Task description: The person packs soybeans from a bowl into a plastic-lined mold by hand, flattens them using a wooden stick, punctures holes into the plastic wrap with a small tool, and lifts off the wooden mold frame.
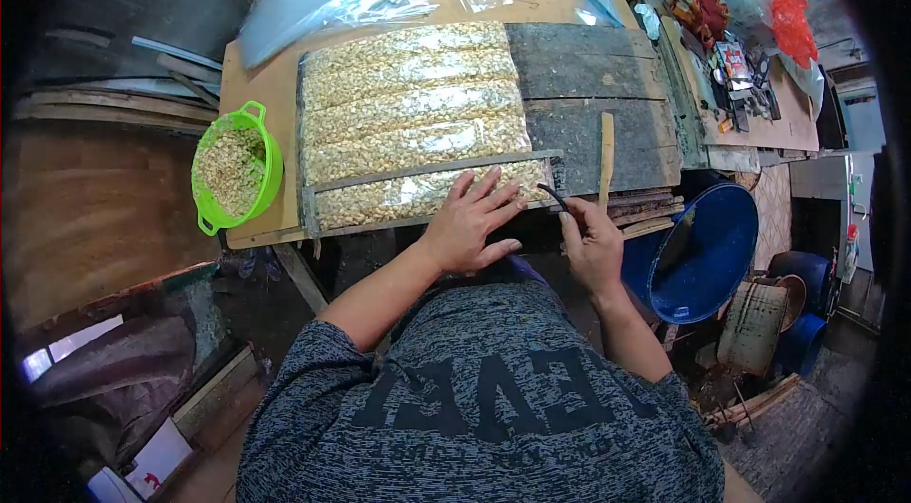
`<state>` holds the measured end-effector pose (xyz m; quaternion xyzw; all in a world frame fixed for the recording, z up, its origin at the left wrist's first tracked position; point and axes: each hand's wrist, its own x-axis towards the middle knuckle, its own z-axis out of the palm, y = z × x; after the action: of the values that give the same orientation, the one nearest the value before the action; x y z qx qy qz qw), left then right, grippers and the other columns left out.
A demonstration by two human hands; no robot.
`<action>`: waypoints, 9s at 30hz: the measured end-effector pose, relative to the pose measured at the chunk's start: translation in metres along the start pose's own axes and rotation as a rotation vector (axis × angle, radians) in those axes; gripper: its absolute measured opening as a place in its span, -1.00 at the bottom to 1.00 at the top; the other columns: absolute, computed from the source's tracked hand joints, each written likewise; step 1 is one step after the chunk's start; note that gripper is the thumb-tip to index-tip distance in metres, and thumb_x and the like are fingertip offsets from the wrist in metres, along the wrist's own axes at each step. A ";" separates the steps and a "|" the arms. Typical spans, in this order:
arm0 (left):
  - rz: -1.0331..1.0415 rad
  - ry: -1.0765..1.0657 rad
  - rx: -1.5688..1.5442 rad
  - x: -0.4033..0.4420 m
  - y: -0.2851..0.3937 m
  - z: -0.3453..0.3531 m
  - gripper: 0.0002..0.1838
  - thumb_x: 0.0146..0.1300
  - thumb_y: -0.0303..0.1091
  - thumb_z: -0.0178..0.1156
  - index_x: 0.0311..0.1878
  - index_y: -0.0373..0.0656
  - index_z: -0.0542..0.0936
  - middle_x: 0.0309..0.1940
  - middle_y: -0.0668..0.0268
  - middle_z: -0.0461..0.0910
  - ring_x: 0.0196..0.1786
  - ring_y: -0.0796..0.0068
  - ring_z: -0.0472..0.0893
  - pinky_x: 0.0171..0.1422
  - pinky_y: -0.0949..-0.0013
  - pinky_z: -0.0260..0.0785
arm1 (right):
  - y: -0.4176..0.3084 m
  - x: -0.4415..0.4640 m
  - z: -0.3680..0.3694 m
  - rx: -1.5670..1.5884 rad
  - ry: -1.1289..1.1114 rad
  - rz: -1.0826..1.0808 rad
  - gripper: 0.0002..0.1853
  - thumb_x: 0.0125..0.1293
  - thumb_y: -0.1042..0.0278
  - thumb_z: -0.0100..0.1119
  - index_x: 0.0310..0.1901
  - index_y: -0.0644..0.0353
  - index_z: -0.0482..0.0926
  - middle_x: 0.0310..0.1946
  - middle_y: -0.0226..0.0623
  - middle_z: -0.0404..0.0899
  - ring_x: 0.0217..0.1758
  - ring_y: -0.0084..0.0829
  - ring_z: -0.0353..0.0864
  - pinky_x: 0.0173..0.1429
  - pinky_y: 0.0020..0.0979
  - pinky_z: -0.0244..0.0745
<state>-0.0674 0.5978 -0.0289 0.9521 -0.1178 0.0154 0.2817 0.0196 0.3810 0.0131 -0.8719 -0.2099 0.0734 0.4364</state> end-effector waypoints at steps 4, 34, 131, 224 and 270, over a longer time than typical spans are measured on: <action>-0.002 0.003 -0.016 0.000 0.000 0.001 -0.28 0.32 0.17 0.17 0.46 0.02 0.41 0.50 0.20 0.32 0.59 0.00 0.15 0.63 -0.18 -0.15 | 0.004 0.002 0.007 -0.128 0.008 -0.127 -0.79 0.30 0.49 0.29 -0.04 0.23 0.65 -0.27 -0.13 0.67 -0.25 -0.17 0.71 -0.16 -0.30 0.57; -0.007 0.085 -0.151 -0.022 -0.003 0.002 -0.37 0.28 -0.01 0.28 0.37 -0.07 0.51 0.41 0.09 0.42 0.55 0.07 0.27 0.60 -0.08 -0.03 | -0.011 0.010 0.026 -0.189 -0.069 -0.248 -0.82 0.27 0.50 0.31 -0.09 0.21 0.65 -0.25 -0.13 0.68 -0.20 -0.14 0.71 -0.13 -0.27 0.59; -0.403 0.305 -0.003 -0.189 -0.061 -0.054 -0.39 0.19 0.06 0.34 0.29 0.05 0.60 0.44 0.15 0.39 0.55 0.08 0.26 0.65 -0.21 -0.16 | -0.113 0.011 0.164 -0.114 -0.440 -0.529 -0.77 0.25 0.45 0.31 -0.05 0.13 0.65 -0.42 -0.19 0.59 -0.39 -0.12 0.63 -0.33 -0.19 0.52; -0.489 0.098 0.044 -0.089 -0.004 -0.025 -0.18 0.23 0.13 0.29 0.51 0.02 0.35 0.55 0.06 0.19 0.60 -0.10 0.09 0.59 -0.20 -0.22 | 0.004 0.024 0.018 -0.192 0.030 -0.261 -0.81 0.28 0.49 0.33 -0.07 0.23 0.69 -0.32 -0.15 0.68 -0.29 -0.25 0.71 -0.20 -0.32 0.57; -0.916 0.094 0.237 -0.154 0.026 -0.050 -0.17 0.31 0.00 0.23 0.56 -0.15 0.22 0.56 0.00 0.14 0.61 -0.03 0.07 0.61 -0.20 -0.29 | 0.372 0.205 -0.201 -0.081 0.622 0.643 -0.66 0.37 0.16 0.24 0.06 0.16 0.70 0.04 -0.15 0.71 0.11 -0.18 0.68 0.21 -0.23 0.51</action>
<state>-0.2215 0.6369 0.0125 0.9299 0.3295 -0.0538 0.1540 0.3794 0.1247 -0.1474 -0.8897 0.2102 -0.0687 0.3993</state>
